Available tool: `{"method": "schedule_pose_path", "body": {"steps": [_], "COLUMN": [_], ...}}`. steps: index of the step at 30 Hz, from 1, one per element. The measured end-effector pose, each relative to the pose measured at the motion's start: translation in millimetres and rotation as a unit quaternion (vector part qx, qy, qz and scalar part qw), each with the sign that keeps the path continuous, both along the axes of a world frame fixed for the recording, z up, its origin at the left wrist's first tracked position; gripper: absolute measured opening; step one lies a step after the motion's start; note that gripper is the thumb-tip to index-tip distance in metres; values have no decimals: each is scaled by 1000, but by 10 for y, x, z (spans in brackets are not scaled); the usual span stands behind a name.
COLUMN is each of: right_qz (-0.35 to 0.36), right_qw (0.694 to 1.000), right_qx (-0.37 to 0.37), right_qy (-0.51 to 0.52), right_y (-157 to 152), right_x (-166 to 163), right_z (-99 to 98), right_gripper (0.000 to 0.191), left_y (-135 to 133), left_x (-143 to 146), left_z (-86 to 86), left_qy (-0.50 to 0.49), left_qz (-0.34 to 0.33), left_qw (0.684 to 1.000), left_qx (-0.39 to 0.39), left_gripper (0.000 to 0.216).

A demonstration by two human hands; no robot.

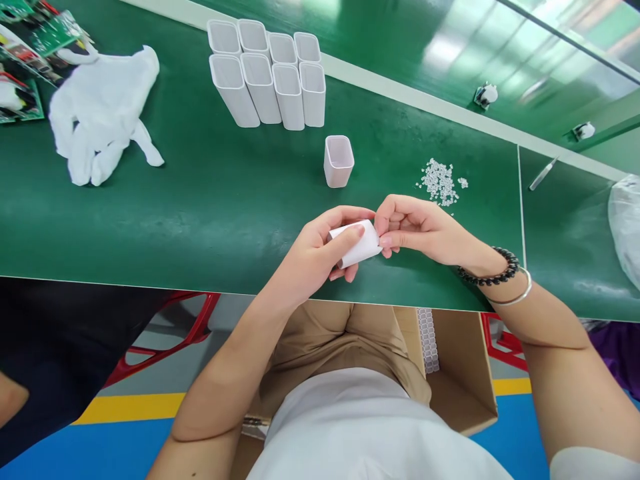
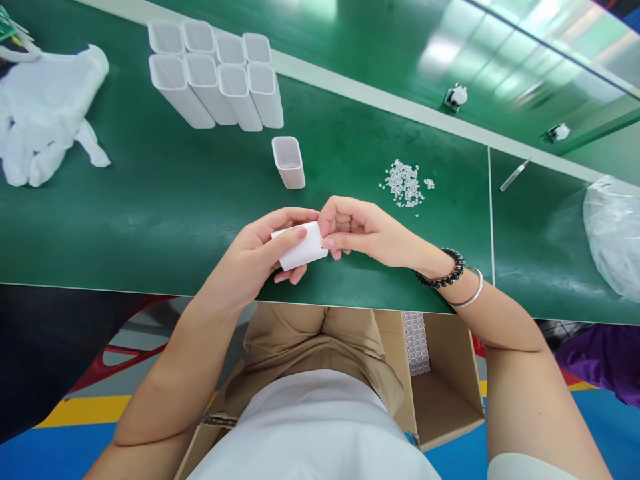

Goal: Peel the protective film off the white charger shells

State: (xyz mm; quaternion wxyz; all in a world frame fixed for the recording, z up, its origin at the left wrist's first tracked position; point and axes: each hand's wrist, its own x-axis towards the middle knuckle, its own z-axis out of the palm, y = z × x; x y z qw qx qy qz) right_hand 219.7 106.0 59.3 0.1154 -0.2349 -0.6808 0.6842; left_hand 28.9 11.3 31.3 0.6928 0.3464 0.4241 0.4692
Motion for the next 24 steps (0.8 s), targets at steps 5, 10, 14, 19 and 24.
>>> {"method": "schedule_pose_path", "body": {"steps": [5, 10, 14, 19, 24], "right_qz": [-5, -14, -13, -5, -31], "right_qw": [1000, 1000, 999, 997, 993], "right_qx": [-4, 13, 30, 54, 96], "right_qy": [13, 12, -3, -47, -69], "right_y": [-10, -28, -34, -59, -138], "right_x": [2, 7, 15, 31, 22], "right_z": [2, 6, 32, 62, 39], "right_gripper": [18, 14, 13, 11, 8], "left_y": [5, 3, -4, -15, -7], "left_x": [-1, -6, -5, -4, -13], "left_z": [-1, -13, -15, -25, -35], "left_qy": [-5, -7, 4, 27, 36], "left_qz": [0, -3, -2, -10, -10], "left_qw": [1000, 1000, 1000, 1000, 999], "left_qx": [-4, -5, -4, -8, -12], "left_gripper": [33, 33, 33, 32, 27]}}
